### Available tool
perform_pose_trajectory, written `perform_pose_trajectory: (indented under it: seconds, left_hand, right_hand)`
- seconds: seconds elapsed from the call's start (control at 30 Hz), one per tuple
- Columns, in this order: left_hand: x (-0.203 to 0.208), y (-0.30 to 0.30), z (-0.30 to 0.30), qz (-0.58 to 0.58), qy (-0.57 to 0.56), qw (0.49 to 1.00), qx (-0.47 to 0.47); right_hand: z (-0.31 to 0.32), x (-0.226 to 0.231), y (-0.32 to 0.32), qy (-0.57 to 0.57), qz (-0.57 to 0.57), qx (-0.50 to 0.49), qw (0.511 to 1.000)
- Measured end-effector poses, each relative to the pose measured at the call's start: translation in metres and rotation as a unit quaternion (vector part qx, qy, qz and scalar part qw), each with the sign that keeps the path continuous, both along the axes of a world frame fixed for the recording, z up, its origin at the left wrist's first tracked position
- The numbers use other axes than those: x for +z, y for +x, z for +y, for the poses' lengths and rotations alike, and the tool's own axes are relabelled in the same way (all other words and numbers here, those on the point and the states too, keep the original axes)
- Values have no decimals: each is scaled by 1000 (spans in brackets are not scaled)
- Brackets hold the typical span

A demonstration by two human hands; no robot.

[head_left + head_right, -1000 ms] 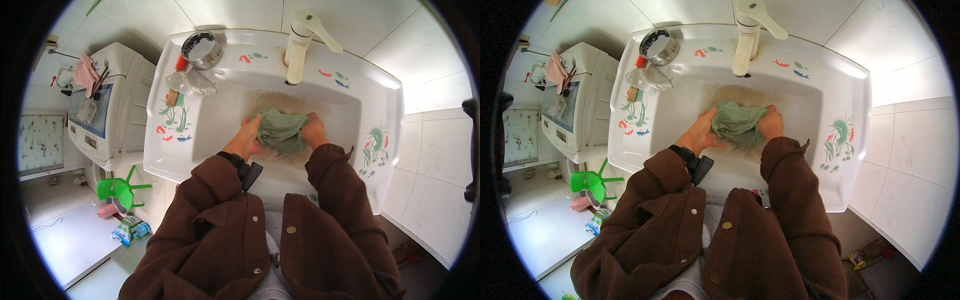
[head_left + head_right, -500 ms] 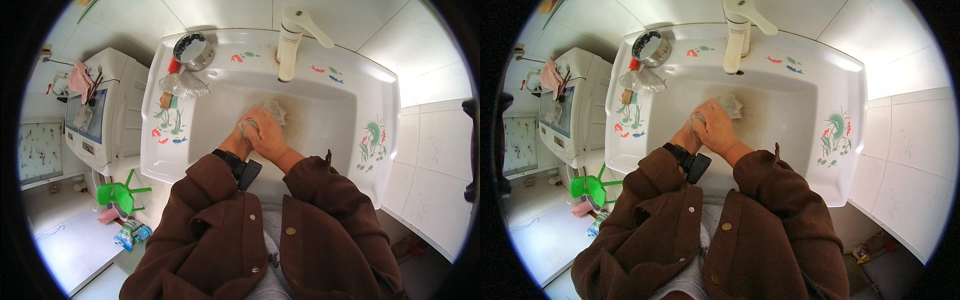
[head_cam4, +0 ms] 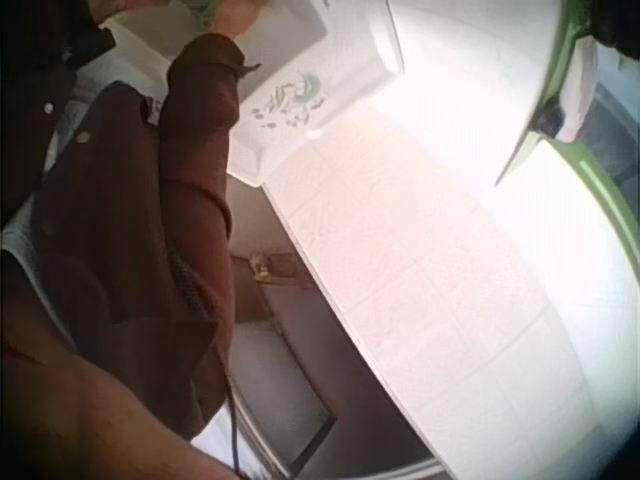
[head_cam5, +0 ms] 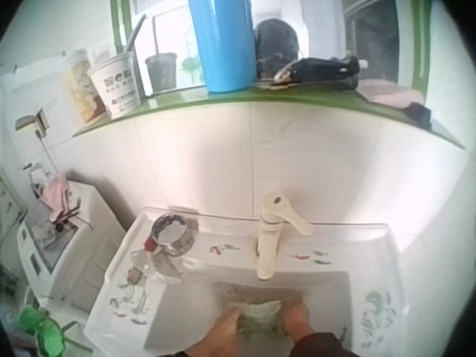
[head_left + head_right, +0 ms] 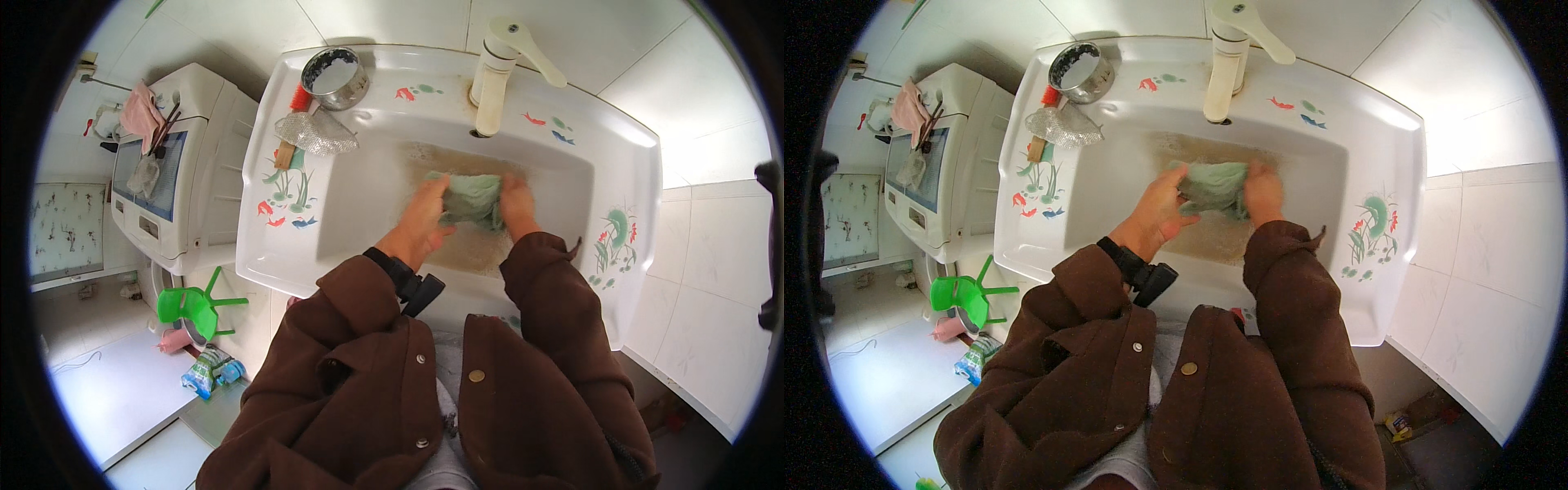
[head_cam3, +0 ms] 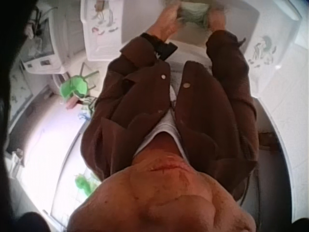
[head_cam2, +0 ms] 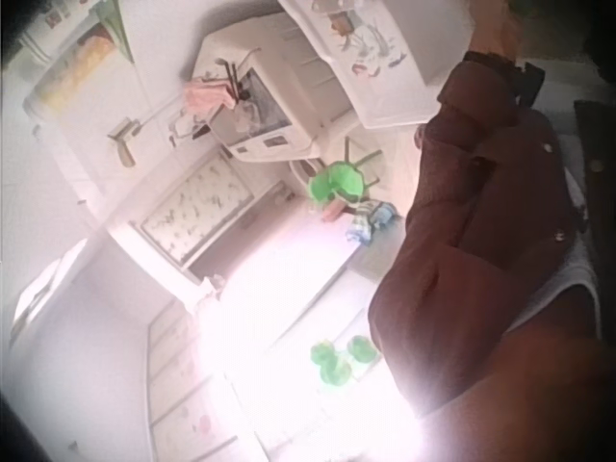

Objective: The person washes a green cloth in a bathroom sink. They repeatedly wet, scrub, and rinse the cloth under running water, then wring it out multiple times.

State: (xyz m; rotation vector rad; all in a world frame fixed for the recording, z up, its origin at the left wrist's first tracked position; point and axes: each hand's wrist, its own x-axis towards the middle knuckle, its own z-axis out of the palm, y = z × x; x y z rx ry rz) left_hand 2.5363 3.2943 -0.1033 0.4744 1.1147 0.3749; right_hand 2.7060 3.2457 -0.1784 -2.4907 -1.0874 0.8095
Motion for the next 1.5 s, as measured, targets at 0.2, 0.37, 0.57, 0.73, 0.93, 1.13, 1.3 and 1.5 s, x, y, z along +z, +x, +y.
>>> perform_pose_trajectory:
  seconds: [0.2, 0.37, 0.57, 0.73, 0.93, 1.13, 1.3, 1.5]
  left_hand:
    - [-12, -18, 9, 111, -110, 987, 33]
    - [-35, -19, 8, 76, -127, 988, 36]
    - [-35, -33, 20, -154, -155, 976, -2]
    - [-39, -22, 8, -153, -43, 986, 44]
    - [-33, -4, 3, -170, -73, 981, 48]
    - [-23, -2, 4, -28, 20, 999, -13]
    - [-31, -17, 8, 110, -12, 994, -12]
    - [-39, -13, 4, 54, -209, 976, 13]
  right_hand:
    - [-23, -20, 11, -21, 51, 95, 994]
    - [-7, 2, -14, 141, 366, -49, 919]
    - [-5, 67, -85, 264, 332, 220, 878]
    - [1, 87, -107, 434, 156, 149, 875]
    - [3, 52, -93, 313, 29, 104, 943]
    - [11, 8, -33, 75, -70, 147, 984]
    - [-19, -5, 11, 36, -84, 34, 995]
    - [-12, -7, 3, 61, 267, -112, 955]
